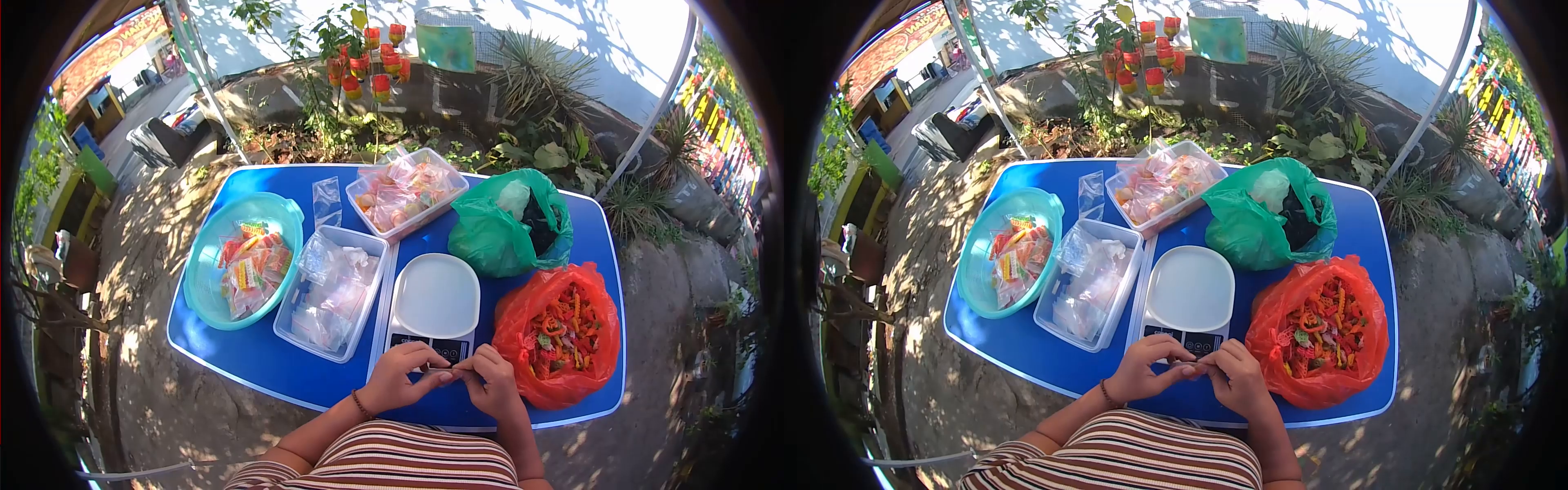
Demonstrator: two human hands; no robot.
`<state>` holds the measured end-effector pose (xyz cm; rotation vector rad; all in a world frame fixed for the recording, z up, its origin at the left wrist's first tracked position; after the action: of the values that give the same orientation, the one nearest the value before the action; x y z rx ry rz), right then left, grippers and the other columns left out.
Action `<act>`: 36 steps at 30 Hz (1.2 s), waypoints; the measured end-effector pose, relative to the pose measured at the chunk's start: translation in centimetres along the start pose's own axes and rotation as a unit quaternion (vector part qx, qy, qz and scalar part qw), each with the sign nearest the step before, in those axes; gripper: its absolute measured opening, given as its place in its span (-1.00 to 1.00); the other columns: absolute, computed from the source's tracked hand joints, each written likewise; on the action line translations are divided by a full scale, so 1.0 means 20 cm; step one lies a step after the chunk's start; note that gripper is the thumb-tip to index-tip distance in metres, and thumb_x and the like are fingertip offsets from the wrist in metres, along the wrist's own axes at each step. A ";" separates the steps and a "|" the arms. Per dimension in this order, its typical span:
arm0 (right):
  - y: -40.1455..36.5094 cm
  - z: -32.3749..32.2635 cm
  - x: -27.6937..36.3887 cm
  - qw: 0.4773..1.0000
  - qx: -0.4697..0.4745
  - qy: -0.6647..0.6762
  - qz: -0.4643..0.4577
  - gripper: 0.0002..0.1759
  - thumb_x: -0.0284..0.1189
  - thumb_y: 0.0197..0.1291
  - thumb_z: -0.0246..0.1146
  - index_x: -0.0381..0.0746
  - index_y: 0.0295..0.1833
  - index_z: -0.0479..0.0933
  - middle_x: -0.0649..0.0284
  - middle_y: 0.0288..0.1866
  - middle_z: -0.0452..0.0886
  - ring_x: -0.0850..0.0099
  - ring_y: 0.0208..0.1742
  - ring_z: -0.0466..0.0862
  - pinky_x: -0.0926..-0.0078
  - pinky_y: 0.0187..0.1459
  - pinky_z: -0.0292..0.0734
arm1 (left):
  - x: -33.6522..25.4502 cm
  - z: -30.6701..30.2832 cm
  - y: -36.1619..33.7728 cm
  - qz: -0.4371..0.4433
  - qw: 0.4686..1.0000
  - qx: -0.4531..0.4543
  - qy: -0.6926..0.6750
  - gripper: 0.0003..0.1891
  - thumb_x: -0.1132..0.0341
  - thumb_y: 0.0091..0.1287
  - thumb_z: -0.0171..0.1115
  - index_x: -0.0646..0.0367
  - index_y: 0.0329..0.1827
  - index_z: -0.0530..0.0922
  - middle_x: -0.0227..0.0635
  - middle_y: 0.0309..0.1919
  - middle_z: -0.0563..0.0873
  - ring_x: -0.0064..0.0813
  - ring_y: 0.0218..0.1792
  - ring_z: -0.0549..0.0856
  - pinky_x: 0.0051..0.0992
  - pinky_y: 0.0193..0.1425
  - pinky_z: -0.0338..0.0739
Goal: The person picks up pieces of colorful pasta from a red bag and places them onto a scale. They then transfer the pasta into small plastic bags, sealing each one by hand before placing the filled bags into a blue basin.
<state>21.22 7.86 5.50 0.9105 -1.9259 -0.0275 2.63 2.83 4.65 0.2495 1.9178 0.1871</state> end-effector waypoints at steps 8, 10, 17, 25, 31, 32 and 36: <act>-0.01 0.04 -0.02 0.991 -0.029 0.088 0.095 -0.95 -0.58 0.30 0.39 -0.35 -0.19 0.68 0.20 -0.34 0.67 0.40 -0.33 0.67 0.46 -0.31 0.54 | 0.13 0.02 -0.03 -0.081 0.980 -0.041 -0.175 -0.85 0.32 0.46 0.41 0.25 -0.15 0.75 -0.34 -0.30 0.78 -0.61 -0.27 0.73 -0.56 -0.15 0.62; -0.03 0.07 -0.07 0.973 -0.055 0.161 0.155 -0.93 -0.56 0.36 0.38 -0.36 -0.17 0.67 0.23 -0.33 0.69 0.48 -0.30 0.68 0.51 -0.30 0.54 | 0.18 0.04 -0.06 -0.153 0.939 -0.031 -0.307 -0.82 0.30 0.50 0.38 0.26 -0.13 0.74 -0.36 -0.27 0.79 -0.66 -0.24 0.72 -0.57 -0.15 0.61; -0.02 0.14 -0.09 0.915 -0.064 0.355 0.182 -0.90 -0.58 0.41 0.35 -0.42 -0.09 0.67 0.23 -0.10 0.68 0.57 -0.16 0.71 0.62 -0.13 0.68 | 0.21 0.00 -0.10 -0.126 0.969 -0.042 -0.208 -0.82 0.32 0.49 0.39 0.22 0.03 0.76 -0.32 -0.16 0.81 -0.67 -0.24 0.72 -0.60 -0.12 0.61; 0.14 0.14 0.08 0.989 -0.026 0.133 0.066 -0.72 -0.67 0.19 0.45 -0.30 0.04 0.77 0.23 -0.18 0.69 0.50 -0.22 0.75 0.59 -0.18 0.68 | 0.05 -0.18 -0.12 0.045 0.988 -0.147 0.033 -0.71 0.52 0.30 0.47 0.10 0.07 0.78 -0.30 -0.24 0.78 -0.52 -0.35 0.73 -0.57 -0.25 0.61; 0.27 0.27 0.16 0.995 0.015 0.069 -0.066 -0.62 -0.67 0.10 0.48 -0.23 0.07 0.78 0.13 -0.19 0.73 0.37 -0.31 0.75 0.50 -0.27 0.66 | 0.02 -0.35 -0.23 -0.012 0.983 -0.163 0.084 -0.58 0.56 0.24 0.46 0.08 0.18 0.74 -0.25 -0.19 0.75 -0.42 -0.33 0.74 -0.51 -0.27 0.62; 0.29 0.30 0.18 0.993 0.017 0.062 -0.099 -0.61 -0.66 0.10 0.48 -0.23 0.09 0.77 0.11 -0.18 0.73 0.33 -0.32 0.74 0.48 -0.28 0.66 | 0.03 -0.39 -0.26 -0.007 0.980 -0.176 0.097 -0.57 0.56 0.23 0.46 0.09 0.19 0.73 -0.24 -0.15 0.76 -0.40 -0.30 0.75 -0.50 -0.25 0.64; 0.44 0.44 0.31 0.980 0.038 0.102 -0.169 -0.60 -0.58 0.12 0.51 -0.28 0.12 0.74 0.09 -0.16 0.74 0.28 -0.24 0.77 0.44 -0.23 0.68 | 0.04 -0.51 -0.36 0.064 0.937 -0.287 0.186 -0.52 0.53 0.21 0.48 0.12 0.24 0.71 -0.16 0.02 0.77 -0.29 -0.17 0.80 -0.45 -0.10 0.71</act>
<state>7.78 7.47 8.91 1.2341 -1.5768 -0.0595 -7.79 -3.99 5.62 -0.0630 2.1220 0.9205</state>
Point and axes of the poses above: each hand's wrist, its own y-axis towards the middle knuckle, its own z-axis out of the palm, x = y × z, the point moved 3 cm from there along y, towards the middle knuckle
